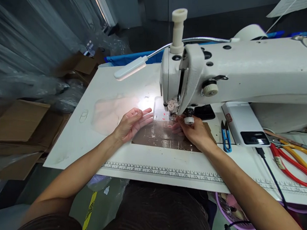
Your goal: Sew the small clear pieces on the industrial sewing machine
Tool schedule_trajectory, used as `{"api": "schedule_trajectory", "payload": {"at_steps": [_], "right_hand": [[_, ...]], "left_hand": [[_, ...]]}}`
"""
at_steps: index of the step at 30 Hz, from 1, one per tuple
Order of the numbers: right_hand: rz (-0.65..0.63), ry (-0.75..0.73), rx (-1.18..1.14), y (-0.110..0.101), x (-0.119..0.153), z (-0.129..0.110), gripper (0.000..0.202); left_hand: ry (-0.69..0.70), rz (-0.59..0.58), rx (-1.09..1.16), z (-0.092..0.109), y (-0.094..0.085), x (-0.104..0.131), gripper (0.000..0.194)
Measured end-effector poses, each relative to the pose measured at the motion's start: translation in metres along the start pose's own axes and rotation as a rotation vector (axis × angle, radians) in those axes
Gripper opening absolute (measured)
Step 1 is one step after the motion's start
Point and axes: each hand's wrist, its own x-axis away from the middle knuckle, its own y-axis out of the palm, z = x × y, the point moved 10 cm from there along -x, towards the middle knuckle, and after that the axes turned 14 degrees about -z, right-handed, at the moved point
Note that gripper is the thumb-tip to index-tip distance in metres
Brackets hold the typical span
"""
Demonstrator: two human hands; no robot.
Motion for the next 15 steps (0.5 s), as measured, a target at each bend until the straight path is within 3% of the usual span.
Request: {"api": "schedule_trajectory", "payload": {"at_steps": [7,11,13,15], "right_hand": [[-0.107,-0.046,0.076,0.011,-0.001,-0.002,0.057],[-0.267,0.027,0.184,0.018,0.004,0.002,0.052],[-0.341,0.075,0.298,0.017,0.008,0.001,0.05],[-0.319,0.059,0.467,0.008,0.012,-0.009,0.045]], "left_hand": [[0.007,0.04,-0.089,-0.003,-0.005,0.001,0.032],[-0.101,-0.098,-0.277,-0.004,0.011,0.007,0.036],[-0.116,-0.188,-0.55,0.013,0.019,0.002,0.031],[0.002,-0.163,-0.934,0.049,0.017,-0.015,0.02]]}}
